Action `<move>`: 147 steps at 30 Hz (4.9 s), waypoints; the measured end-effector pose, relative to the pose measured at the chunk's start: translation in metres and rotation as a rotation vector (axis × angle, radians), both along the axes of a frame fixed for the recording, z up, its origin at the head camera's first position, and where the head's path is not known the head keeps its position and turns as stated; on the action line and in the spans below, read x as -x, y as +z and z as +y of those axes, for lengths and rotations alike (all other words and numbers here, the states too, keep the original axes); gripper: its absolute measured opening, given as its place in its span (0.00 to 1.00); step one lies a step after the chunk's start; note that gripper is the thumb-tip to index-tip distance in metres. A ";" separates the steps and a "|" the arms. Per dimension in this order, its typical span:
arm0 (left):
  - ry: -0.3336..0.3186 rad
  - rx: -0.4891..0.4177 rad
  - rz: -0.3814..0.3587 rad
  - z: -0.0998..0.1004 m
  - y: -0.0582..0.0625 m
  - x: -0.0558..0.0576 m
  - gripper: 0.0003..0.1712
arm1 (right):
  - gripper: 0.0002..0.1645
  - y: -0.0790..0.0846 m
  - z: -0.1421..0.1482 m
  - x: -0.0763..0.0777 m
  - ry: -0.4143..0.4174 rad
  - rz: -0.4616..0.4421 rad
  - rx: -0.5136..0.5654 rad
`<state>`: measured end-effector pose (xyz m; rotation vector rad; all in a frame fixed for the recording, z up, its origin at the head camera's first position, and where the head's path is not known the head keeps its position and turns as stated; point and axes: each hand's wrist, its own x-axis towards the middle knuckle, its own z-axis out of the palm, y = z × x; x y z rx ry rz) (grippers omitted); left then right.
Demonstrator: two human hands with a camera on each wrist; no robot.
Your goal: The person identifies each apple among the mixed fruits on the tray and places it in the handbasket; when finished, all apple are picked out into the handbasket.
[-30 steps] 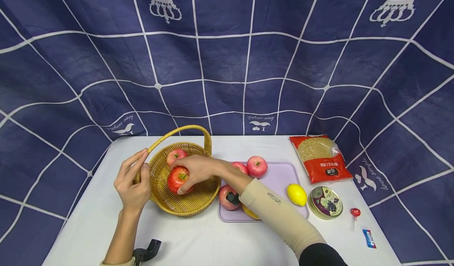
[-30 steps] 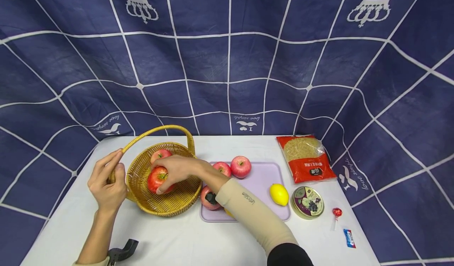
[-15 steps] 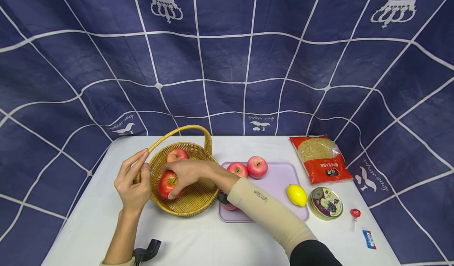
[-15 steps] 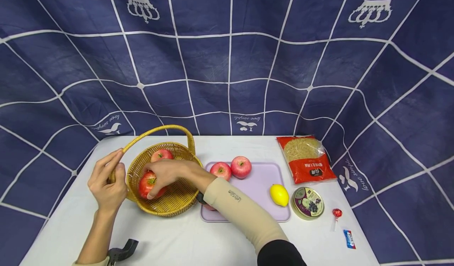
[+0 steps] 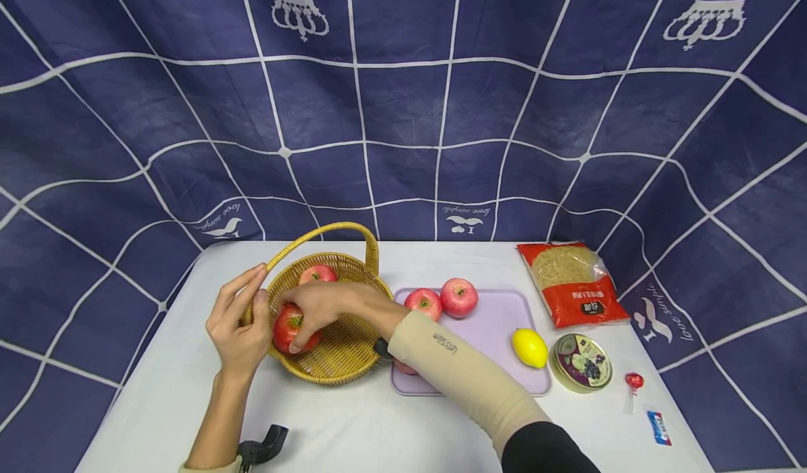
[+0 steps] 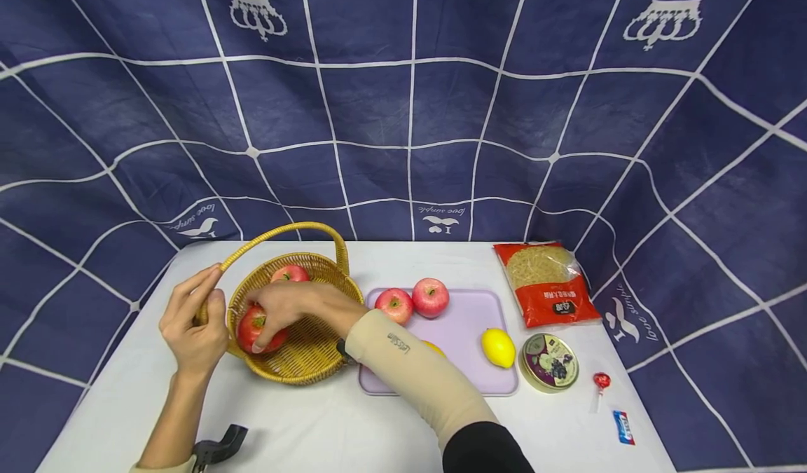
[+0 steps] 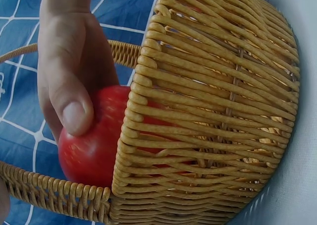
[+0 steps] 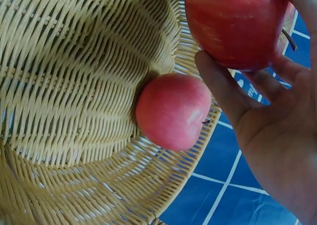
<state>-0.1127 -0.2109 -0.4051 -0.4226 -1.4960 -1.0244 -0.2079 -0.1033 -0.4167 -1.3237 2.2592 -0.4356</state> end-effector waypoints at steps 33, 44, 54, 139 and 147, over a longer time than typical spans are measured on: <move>0.001 -0.016 -0.011 0.000 -0.003 0.001 0.11 | 0.43 -0.018 -0.017 0.010 0.009 0.145 -0.067; 0.004 -0.012 -0.006 0.000 -0.002 0.002 0.12 | 0.43 -0.022 -0.018 0.015 -0.027 0.165 -0.066; 0.007 -0.011 -0.007 0.000 -0.003 0.002 0.13 | 0.41 -0.022 -0.017 0.020 -0.020 0.148 -0.052; 0.002 -0.014 -0.015 0.001 -0.002 0.001 0.11 | 0.34 0.000 0.016 0.028 0.016 0.118 0.094; 0.000 -0.019 -0.018 0.000 -0.002 0.000 0.11 | 0.34 0.015 0.047 0.030 0.058 0.152 0.167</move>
